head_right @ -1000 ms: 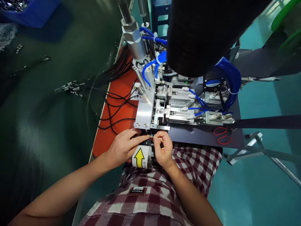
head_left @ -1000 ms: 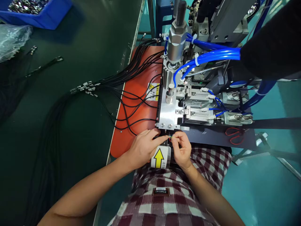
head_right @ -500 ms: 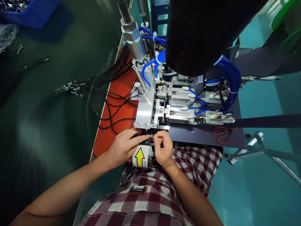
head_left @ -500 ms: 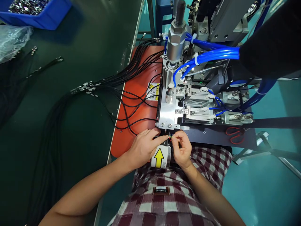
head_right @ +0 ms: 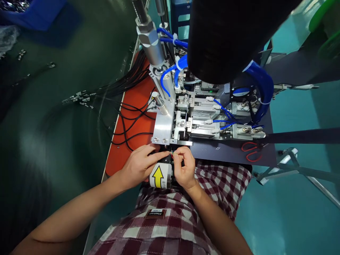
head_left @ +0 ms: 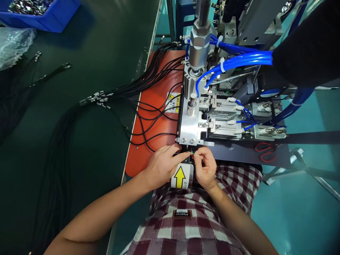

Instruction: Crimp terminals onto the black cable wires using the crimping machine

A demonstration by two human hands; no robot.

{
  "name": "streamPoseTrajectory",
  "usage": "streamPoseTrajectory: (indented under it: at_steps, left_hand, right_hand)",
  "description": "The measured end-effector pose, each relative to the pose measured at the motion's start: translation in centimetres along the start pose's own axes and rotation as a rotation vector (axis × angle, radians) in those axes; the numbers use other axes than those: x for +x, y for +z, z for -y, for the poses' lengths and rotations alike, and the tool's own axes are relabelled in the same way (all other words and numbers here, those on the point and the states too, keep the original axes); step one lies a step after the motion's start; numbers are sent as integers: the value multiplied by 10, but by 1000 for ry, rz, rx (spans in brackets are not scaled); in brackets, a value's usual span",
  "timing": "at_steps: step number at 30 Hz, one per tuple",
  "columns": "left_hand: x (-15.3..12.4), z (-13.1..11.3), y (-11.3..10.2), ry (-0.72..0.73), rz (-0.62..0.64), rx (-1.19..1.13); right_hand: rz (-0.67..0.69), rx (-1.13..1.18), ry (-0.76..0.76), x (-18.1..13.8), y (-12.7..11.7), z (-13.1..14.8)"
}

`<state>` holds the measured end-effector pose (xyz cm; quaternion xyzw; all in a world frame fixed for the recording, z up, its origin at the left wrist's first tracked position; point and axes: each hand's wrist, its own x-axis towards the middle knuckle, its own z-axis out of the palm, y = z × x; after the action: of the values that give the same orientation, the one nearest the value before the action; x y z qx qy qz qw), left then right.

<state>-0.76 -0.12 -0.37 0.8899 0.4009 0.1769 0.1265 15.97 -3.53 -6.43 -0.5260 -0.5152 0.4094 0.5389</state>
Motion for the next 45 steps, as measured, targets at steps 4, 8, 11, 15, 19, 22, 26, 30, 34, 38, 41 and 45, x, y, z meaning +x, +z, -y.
streamPoseTrajectory:
  at_steps: [4, 8, 11, 15, 19, 22, 26, 30, 34, 38, 41, 45]
  left_hand:
    - [1, 0, -1, 2, -10, -11]
    - [2, -1, -1, 4, -16, -27]
    - [2, -1, -1, 5, -17, -28]
    - [1, 0, 0, -3, -3, -8]
    - [0, 0, 0, -7, 9, -9]
    - [0, -1, -1, -5, 7, -18]
    - [0, -1, -1, -13, 9, -27]
    - [0, -1, 0, -21, 16, -42]
    - [1, -1, 0, -11, -2, -45]
    - [1, -1, -2, -9, -3, -15]
    - [2, -1, -2, -8, 12, -22]
    - [2, -1, -2, -8, 13, -27]
  right_hand:
    - [-3, 63, 141, -1, -1, 3]
    - [33, 87, 248, -2, -9, 9]
    - [43, 18, 214, -1, -16, 15]
    - [55, -109, 157, 5, -17, 23]
    - [33, -227, 163, 10, -15, 28]
    - [43, -182, 251, 13, -15, 30]
    - [75, 108, 549, 18, -15, 27]
    - [77, 320, 693, 20, -18, 20]
    - [42, 286, 618, 16, -22, 21]
    - [81, 201, 594, 14, -20, 29]
    - [78, 215, 597, 15, -18, 29]
    - [89, 251, 615, 15, -16, 26]
